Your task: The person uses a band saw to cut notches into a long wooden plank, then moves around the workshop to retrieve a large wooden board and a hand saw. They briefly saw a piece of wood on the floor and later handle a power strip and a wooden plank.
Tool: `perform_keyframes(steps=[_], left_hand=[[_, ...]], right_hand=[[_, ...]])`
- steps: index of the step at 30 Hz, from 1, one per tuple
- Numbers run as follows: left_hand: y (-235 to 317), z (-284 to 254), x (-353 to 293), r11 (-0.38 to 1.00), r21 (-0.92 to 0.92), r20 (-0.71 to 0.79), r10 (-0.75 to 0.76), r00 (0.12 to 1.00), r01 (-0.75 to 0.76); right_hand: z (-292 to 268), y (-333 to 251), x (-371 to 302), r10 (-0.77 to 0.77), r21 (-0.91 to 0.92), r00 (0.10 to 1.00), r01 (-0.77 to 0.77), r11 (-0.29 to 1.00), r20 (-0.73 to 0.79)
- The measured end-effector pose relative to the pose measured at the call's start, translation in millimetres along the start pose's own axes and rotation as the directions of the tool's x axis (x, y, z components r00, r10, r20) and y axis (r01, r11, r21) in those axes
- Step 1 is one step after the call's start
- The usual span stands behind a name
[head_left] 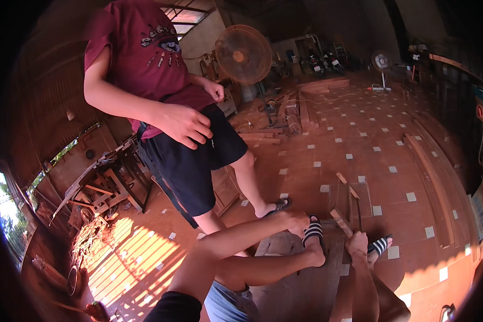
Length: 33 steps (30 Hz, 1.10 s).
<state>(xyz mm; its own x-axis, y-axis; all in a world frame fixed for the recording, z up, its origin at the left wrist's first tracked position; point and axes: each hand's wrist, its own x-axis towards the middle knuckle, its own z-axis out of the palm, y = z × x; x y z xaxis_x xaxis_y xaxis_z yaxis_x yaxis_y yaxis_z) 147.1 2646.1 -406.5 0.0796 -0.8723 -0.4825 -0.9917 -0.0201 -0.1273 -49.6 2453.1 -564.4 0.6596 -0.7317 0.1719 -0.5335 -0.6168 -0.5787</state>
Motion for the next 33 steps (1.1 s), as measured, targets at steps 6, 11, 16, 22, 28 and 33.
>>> perform_keyframes(steps=[6, 11, 16, 22, 28, 33], left_hand=[[9.8, -8.5, -77.7, 0.981, -0.107, 0.211, -0.134, 0.968, 0.160], [-11.5, 11.7, -50.6, 0.981, -0.062, 0.247, -0.165, 0.955, 0.185], [-46.1, 33.0, -15.2, 0.968, -0.173, 0.264, -0.132, 0.955, 0.182], [-82.4, 42.8, 64.8, 0.918, -0.381, 0.132, -0.064, 0.989, 0.111], [-96.1, 38.6, 139.9, 0.816, -0.577, 0.015, 0.044, 0.999, -0.027], [-91.3, -44.6, 166.9, 0.722, -0.689, 0.092, 0.174, 0.980, -0.064]], right_hand=[[36.8, -39.4, -16.2, -0.231, -0.273, 0.936, 0.303, 0.913, 0.266], [66.3, -38.4, -13.1, -0.358, -0.318, 0.874, 0.460, 0.829, 0.329], [110.4, -49.0, -1.7, -0.407, -0.333, 0.848, 0.514, 0.791, 0.340], [139.7, -63.8, 4.2, -0.462, -0.323, 0.808, 0.576, 0.751, 0.366], [79.5, -72.2, 53.3, -0.478, 0.054, 0.546, 0.618, 0.785, 0.688], [29.3, -42.7, 152.0, -0.383, -0.015, 0.580, 0.564, 0.826, 0.719]])
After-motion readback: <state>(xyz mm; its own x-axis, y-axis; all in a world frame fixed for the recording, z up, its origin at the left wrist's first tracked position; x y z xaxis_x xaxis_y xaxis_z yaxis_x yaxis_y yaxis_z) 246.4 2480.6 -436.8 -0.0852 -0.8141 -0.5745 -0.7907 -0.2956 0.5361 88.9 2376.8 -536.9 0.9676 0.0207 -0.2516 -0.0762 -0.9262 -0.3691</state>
